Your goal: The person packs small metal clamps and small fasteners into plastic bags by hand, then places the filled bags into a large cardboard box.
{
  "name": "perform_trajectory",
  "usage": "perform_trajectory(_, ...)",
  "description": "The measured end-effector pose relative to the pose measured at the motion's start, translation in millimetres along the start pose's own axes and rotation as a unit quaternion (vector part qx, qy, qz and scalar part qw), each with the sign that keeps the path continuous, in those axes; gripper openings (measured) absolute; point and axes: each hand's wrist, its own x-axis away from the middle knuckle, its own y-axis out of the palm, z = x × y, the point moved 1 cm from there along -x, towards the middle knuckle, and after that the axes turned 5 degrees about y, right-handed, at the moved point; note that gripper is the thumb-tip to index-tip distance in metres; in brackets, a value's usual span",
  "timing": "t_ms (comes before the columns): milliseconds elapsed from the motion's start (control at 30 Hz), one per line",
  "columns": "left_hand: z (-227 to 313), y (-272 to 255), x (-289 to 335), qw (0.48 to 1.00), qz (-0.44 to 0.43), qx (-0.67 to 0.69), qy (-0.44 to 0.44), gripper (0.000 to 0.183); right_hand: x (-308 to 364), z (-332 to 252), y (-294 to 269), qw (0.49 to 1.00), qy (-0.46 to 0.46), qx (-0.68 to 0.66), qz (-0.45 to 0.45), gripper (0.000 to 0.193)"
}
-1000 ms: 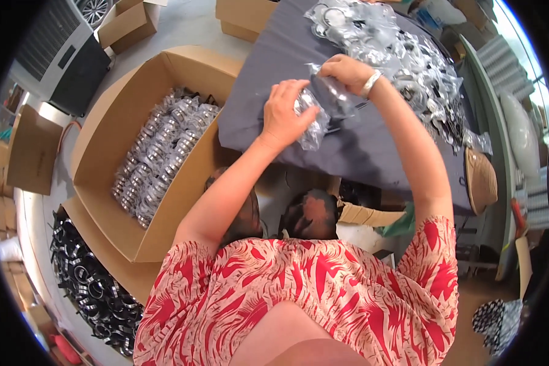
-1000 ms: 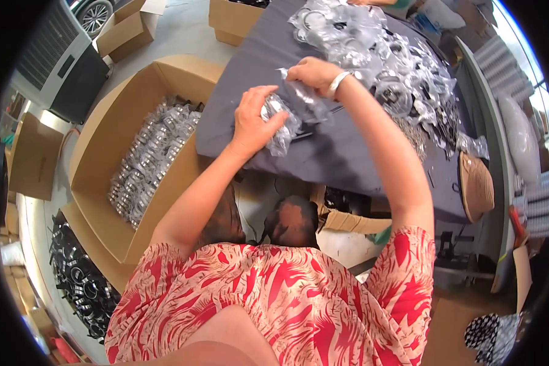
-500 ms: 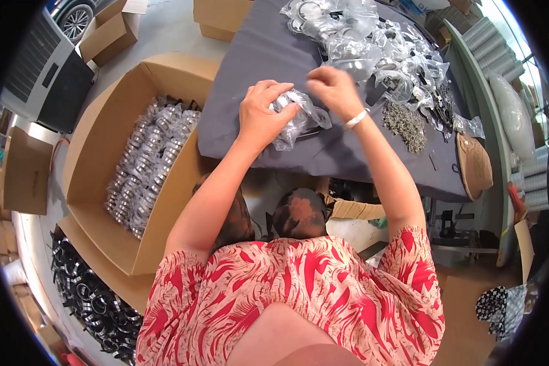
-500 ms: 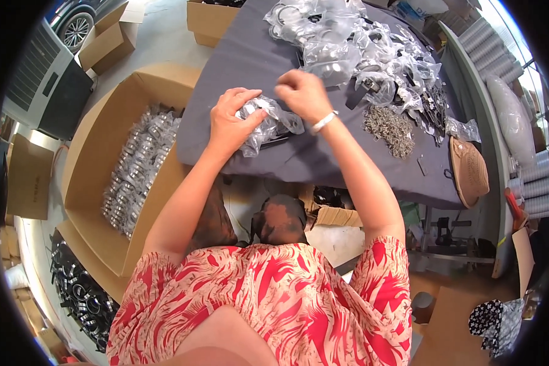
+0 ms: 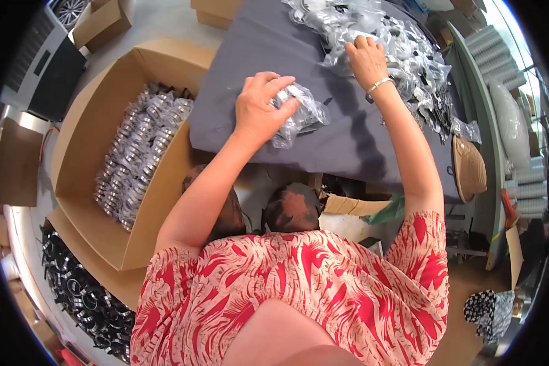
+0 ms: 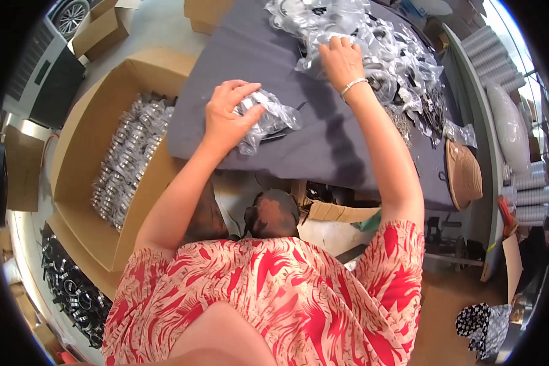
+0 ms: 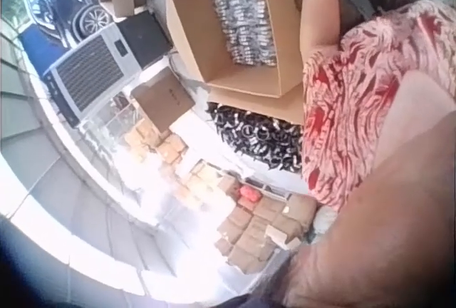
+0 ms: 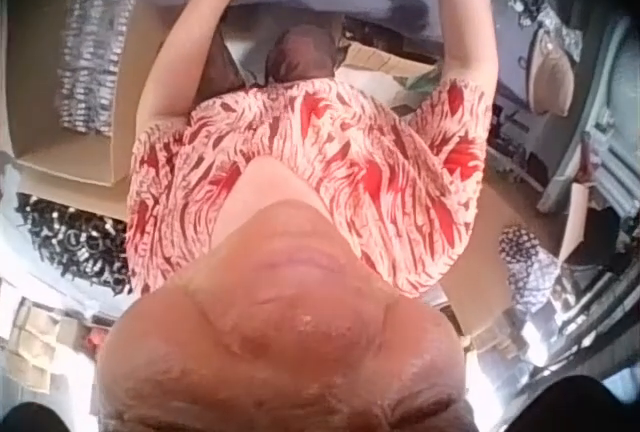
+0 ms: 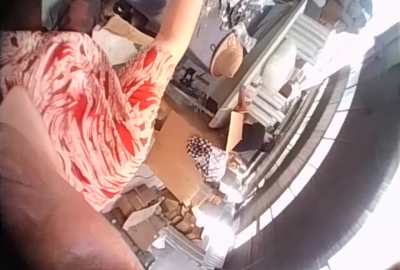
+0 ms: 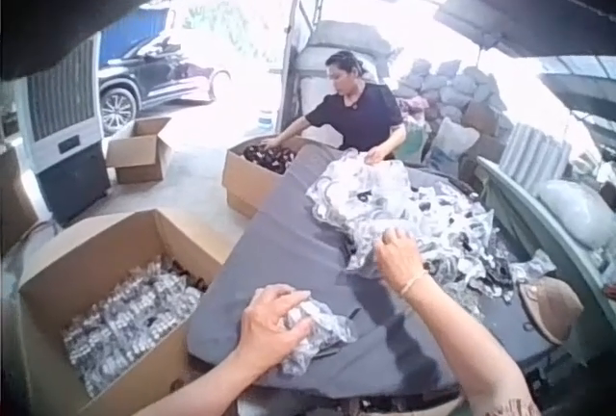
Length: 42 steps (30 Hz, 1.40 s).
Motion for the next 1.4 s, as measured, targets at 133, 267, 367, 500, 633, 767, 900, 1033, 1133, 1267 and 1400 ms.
perform_trajectory(133,3.0,0.2,-0.8,1.0,0.007,0.009,-0.012,0.032,-1.8,4.6,-4.6,0.995,-0.045,-0.03,-0.086,0.02)
perform_trajectory(267,4.9,-5.1,2.4,1.0,0.004,0.001,-0.02,0.033,-1.8,5.1,-30.8,0.963,0.0,-0.212,-0.164,0.028)
perform_trajectory(367,3.4,-3.2,2.6,1.0,0.004,-0.014,-0.017,0.032,-24.2,3.2,-53.6,0.938,0.071,-0.317,-0.12,0.025)
perform_trajectory(500,1.9,-5.5,1.6,1.0,0.006,-0.001,-0.028,0.032,-64.1,-19.2,-60.7,0.943,0.006,-0.171,-0.284,0.019)
perform_trajectory(633,4.9,0.8,-2.2,1.0,0.001,0.009,-0.021,0.031,-79.8,-58.7,-26.9,0.86,-0.02,-0.161,-0.483,0.024)
perform_trajectory(767,4.6,-3.0,-1.0,0.999,0.001,-0.001,-0.034,0.032,-79.4,-76.3,-25.6,0.774,0.077,-0.399,-0.486,0.034)
perform_trajectory(900,5.9,-1.1,-1.6,1.0,0.014,-0.005,-0.011,0.032,-45.3,-68.3,-7.5,0.739,0.08,-0.529,-0.41,0.036)
perform_trajectory(1033,7.5,0.3,0.5,0.999,0.021,-0.031,-0.017,0.035,-0.1,-67.5,-5.8,0.693,0.084,-0.663,-0.269,0.035)
perform_trajectory(1133,4.9,0.8,0.4,0.999,0.028,-0.04,-0.011,0.035,17.4,-83.5,-22.0,0.658,0.126,-0.691,-0.271,0.034)
perform_trajectory(1267,1.1,-5.2,-3.2,0.998,-0.021,-0.053,0.006,0.042,26.2,-110.8,-33.1,0.73,0.159,-0.636,-0.192,0.037)
perform_trajectory(1400,16.8,-9.1,-18.9,0.979,-0.147,-0.139,-0.031,0.049,37.0,-116.9,-31.3,0.696,0.194,-0.681,-0.119,0.043)
